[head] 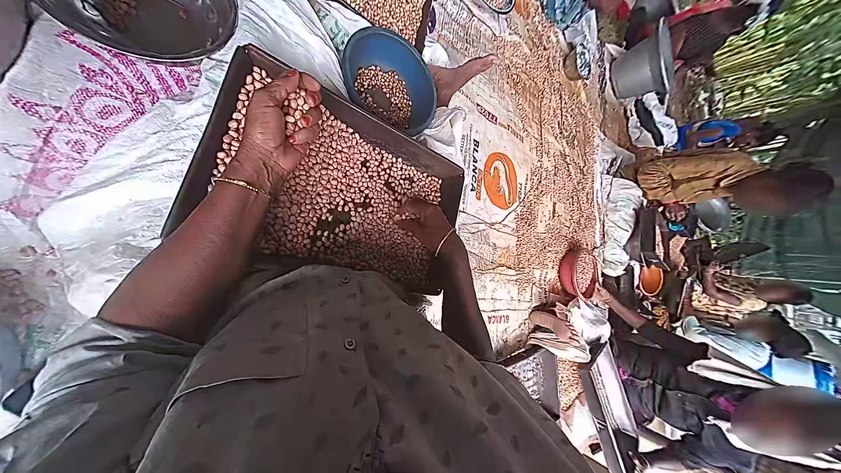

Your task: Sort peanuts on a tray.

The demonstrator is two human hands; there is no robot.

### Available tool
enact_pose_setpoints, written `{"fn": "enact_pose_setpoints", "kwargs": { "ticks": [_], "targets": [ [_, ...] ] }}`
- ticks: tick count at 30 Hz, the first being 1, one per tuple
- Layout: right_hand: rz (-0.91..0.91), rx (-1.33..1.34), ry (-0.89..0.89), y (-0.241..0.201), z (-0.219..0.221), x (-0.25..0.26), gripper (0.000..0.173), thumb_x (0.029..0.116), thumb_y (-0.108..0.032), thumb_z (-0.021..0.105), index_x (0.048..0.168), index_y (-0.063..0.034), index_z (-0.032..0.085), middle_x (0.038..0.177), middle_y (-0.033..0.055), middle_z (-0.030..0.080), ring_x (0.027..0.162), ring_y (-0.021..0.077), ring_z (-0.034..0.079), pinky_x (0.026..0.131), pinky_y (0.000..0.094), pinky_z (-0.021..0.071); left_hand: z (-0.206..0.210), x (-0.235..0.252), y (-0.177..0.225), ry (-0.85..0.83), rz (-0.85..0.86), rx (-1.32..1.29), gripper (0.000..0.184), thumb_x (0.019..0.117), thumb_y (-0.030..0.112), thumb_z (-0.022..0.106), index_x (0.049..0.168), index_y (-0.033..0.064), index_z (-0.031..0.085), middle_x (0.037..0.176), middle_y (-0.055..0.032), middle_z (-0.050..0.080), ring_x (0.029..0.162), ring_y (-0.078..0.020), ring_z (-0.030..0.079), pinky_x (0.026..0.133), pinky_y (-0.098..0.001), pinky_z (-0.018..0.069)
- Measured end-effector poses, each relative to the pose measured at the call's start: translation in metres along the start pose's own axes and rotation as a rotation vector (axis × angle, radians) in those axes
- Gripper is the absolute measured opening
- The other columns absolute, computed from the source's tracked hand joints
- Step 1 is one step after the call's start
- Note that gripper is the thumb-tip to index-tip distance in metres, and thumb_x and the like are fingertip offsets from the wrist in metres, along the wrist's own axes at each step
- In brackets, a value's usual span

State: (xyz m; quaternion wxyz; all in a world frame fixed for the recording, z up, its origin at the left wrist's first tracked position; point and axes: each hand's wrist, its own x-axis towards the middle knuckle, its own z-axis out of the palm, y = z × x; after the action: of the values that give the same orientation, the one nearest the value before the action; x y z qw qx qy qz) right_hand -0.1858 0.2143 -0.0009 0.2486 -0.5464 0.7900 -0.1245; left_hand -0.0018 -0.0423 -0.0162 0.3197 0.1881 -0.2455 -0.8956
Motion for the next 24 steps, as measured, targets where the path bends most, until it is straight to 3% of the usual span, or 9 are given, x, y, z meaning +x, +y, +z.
{"fn": "enact_pose_setpoints", "kwargs": {
  "ticks": [2,5,9,12,14,16,19,21,24],
  "targets": [
    [-0.017,0.116,-0.079,-0.019,-0.008,-0.016,0.02,0.0931,-0.002,0.069,0.112,0.0032,0.073,0.112,0.0207,0.071,0.101,0.0297,0.07,0.092,0.0465,0.056,0.001,-0.001,0.0,0.01,-0.005,-0.004,0.043,0.1115,0.024,0.023,0.092,0.0153,0.06,0.071,0.0065,0.056,0.047,-0.0004,0.042,0.04,-0.0122,0.0307],
    [-0.153,0.156,0.017,-0.042,0.01,-0.007,0.013,0.0943,-0.003,0.067,0.104,0.0001,0.075,0.111,0.0153,0.07,0.094,0.0229,0.069,0.083,0.0392,0.0586,-0.001,0.0,-0.001,0.008,-0.008,0.006,0.043,0.1117,0.025,0.022,0.093,0.0158,0.059,0.072,0.0067,0.056,0.047,0.0001,0.042,0.04,-0.012,0.0311],
    [-0.478,0.162,-0.022,-0.083,0.064,0.024,0.009,0.0933,-0.003,0.07,0.099,-0.0013,0.077,0.112,0.013,0.072,0.102,0.0224,0.07,0.089,0.0397,0.0585,-0.003,0.001,-0.001,0.022,-0.009,0.026,0.042,0.1118,0.026,0.024,0.093,0.0162,0.06,0.069,0.0074,0.056,0.046,0.0007,0.042,0.04,-0.0118,0.031],
    [-0.667,0.149,-0.254,-0.095,0.096,0.038,0.02,0.0939,0.002,0.063,0.105,0.0004,0.079,0.117,0.0185,0.073,0.115,0.0357,0.067,0.103,0.0524,0.0479,-0.004,0.002,-0.002,0.035,-0.006,0.037,0.041,0.1114,0.024,0.024,0.093,0.017,0.059,0.07,0.0078,0.056,0.047,0.0006,0.042,0.04,-0.0118,0.0306],
    [-0.62,0.187,-0.379,-0.09,0.087,0.038,0.019,0.0915,0.004,0.063,0.103,0.003,0.078,0.112,0.0196,0.074,0.111,0.0352,0.068,0.102,0.051,0.048,-0.003,0.002,-0.002,0.035,-0.011,0.039,0.041,0.1115,0.025,0.023,0.093,0.0168,0.059,0.071,0.0076,0.056,0.047,0.0005,0.043,0.041,-0.0116,0.031],
    [-0.438,0.224,-0.465,-0.076,0.068,0.033,0.013,0.0921,-0.001,0.068,0.101,0.003,0.077,0.096,0.0161,0.075,0.091,0.0254,0.07,0.085,0.0436,0.0547,-0.002,0.0,-0.002,0.036,-0.021,0.03,0.042,0.1118,0.025,0.024,0.092,0.0167,0.059,0.071,0.0073,0.056,0.047,0.0004,0.043,0.041,-0.0122,0.0315],
    [-0.171,0.376,-0.277,-0.058,0.046,0.023,0.011,0.0984,-0.008,0.067,0.096,0.002,0.07,0.077,0.0135,0.066,0.063,0.0186,0.06,0.06,0.0347,0.0517,0.001,0.001,-0.001,0.043,-0.034,0.003,0.039,0.1116,0.026,0.026,0.092,0.017,0.059,0.071,0.0069,0.055,0.048,-0.0003,0.043,0.041,-0.012,0.0311],
    [-0.114,0.341,-0.089,-0.055,0.045,0.042,0.016,0.1012,-0.009,0.061,0.105,0.0027,0.072,0.088,0.0151,0.072,0.068,0.0195,0.068,0.066,0.0368,0.059,0.003,-0.001,-0.001,0.047,-0.039,0.003,0.039,0.1115,0.026,0.027,0.092,0.017,0.059,0.071,0.0063,0.055,0.048,-0.0005,0.043,0.041,-0.0122,0.031],
    [-0.17,0.133,0.061,-0.066,0.051,0.065,0.017,0.0978,-0.006,0.063,0.108,0.0011,0.074,0.106,0.0167,0.074,0.095,0.0271,0.072,0.088,0.0466,0.0575,0.003,0.0,0.0,0.063,-0.04,0.022,0.038,0.112,0.026,0.027,0.094,0.0168,0.059,0.072,0.0059,0.056,0.047,-0.0005,0.043,0.041,-0.0121,0.0315]
  ]
}}
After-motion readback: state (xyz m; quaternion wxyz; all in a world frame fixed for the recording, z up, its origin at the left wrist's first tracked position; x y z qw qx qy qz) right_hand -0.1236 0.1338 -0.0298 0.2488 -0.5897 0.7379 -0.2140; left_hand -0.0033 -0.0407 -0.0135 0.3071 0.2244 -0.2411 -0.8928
